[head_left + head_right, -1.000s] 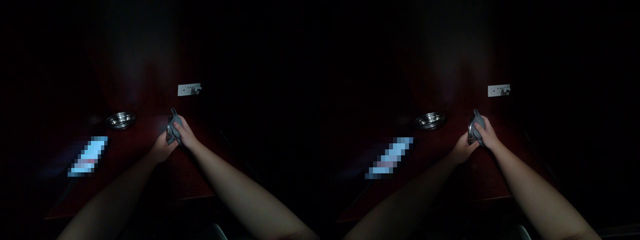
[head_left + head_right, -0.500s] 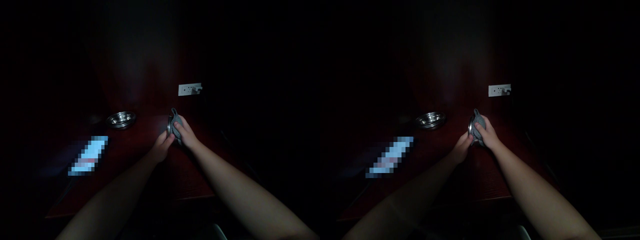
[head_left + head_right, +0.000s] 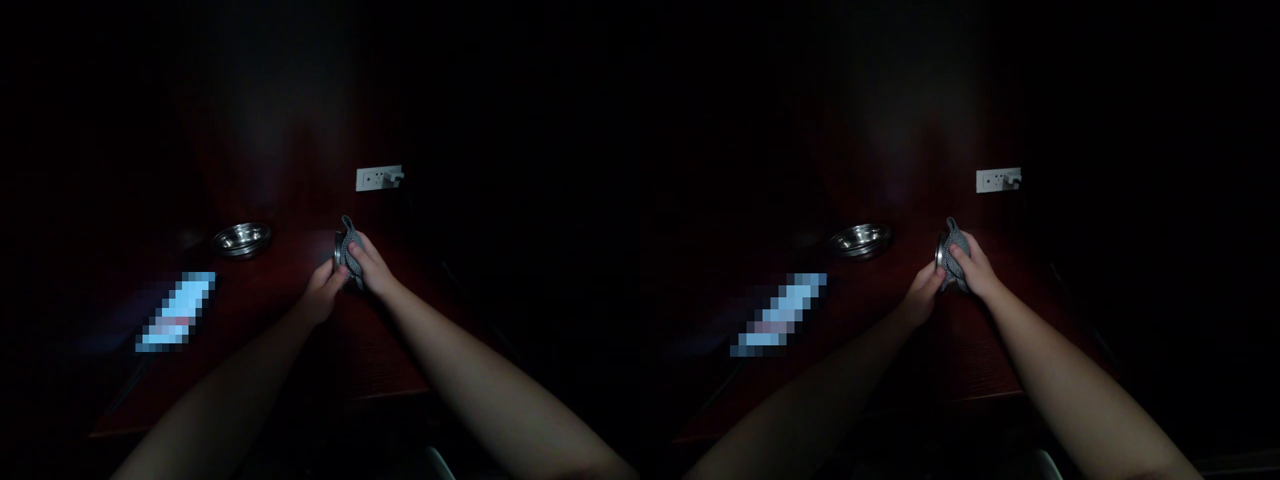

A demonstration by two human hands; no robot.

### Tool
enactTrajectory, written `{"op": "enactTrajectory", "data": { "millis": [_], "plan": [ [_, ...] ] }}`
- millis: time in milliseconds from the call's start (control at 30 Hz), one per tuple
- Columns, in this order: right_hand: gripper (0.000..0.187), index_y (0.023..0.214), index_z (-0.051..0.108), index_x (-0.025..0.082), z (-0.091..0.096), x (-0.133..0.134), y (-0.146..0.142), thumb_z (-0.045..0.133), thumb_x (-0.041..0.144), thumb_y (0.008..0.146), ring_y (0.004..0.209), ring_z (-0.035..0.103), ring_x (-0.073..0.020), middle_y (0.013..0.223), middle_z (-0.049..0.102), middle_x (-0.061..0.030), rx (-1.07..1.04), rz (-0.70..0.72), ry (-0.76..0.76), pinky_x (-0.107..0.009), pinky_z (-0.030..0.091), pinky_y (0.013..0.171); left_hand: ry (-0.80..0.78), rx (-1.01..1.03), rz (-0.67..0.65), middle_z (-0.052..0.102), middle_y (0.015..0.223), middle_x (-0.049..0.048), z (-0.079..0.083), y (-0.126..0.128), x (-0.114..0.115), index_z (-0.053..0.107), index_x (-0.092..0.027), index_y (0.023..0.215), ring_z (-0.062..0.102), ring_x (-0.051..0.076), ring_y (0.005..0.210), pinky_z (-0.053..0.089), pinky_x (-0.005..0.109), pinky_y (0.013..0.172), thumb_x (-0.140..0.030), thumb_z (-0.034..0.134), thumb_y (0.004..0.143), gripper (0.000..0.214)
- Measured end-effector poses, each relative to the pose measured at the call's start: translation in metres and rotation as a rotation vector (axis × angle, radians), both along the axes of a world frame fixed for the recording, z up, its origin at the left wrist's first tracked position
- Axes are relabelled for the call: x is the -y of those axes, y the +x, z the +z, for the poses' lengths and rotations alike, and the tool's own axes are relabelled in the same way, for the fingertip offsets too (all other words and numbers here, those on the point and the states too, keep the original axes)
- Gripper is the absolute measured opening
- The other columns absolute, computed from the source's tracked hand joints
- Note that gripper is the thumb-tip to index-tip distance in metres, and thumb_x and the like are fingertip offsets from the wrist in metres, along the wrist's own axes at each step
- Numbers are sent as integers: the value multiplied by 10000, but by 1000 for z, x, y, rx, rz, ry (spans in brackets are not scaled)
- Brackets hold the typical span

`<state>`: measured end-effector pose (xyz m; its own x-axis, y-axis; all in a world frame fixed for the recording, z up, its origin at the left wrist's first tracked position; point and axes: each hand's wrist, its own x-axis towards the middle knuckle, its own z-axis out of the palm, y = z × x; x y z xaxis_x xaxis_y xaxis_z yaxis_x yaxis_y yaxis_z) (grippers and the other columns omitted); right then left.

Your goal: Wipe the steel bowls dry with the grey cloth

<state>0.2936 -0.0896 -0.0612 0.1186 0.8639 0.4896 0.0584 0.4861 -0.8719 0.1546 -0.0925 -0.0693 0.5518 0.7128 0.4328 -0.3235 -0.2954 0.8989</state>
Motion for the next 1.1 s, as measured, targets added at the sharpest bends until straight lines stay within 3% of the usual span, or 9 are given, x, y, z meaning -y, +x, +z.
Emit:
{"op": "enactTrajectory", "data": {
  "millis": [500, 867, 1100],
  "plan": [
    [480, 1162, 526, 255, -4, -2, -1, 544, 554, 787, 989, 576, -211, 1059, 623, -20, -109, 107, -67, -362, 429, 919, 8, -10, 49, 654, 1006, 88, 3, -1, -1, 607, -118, 1047, 584, 208, 957, 432, 325, 888, -475, 511, 830, 428],
    [454, 1140, 531, 259, -8, -4, 0, 546, 547, 790, 901, 573, -190, 985, 607, -9, -116, 87, -73, -338, 440, 852, 9, -55, 49, 646, 912, 72, 3, -1, -3, 625, -106, 941, 562, 150, 788, 445, 280, 767, -492, 536, 807, 419],
    [455, 1092, 544, 238, -6, -2, 0, 554, 559, 771, 878, 564, -195, 941, 597, -16, -103, 42, -82, -344, 444, 833, -3, -85, 51, 639, 879, 71, 1, -1, -6, 618, -111, 883, 570, 169, 800, 452, 298, 769, -509, 532, 801, 415]
  ]
}}
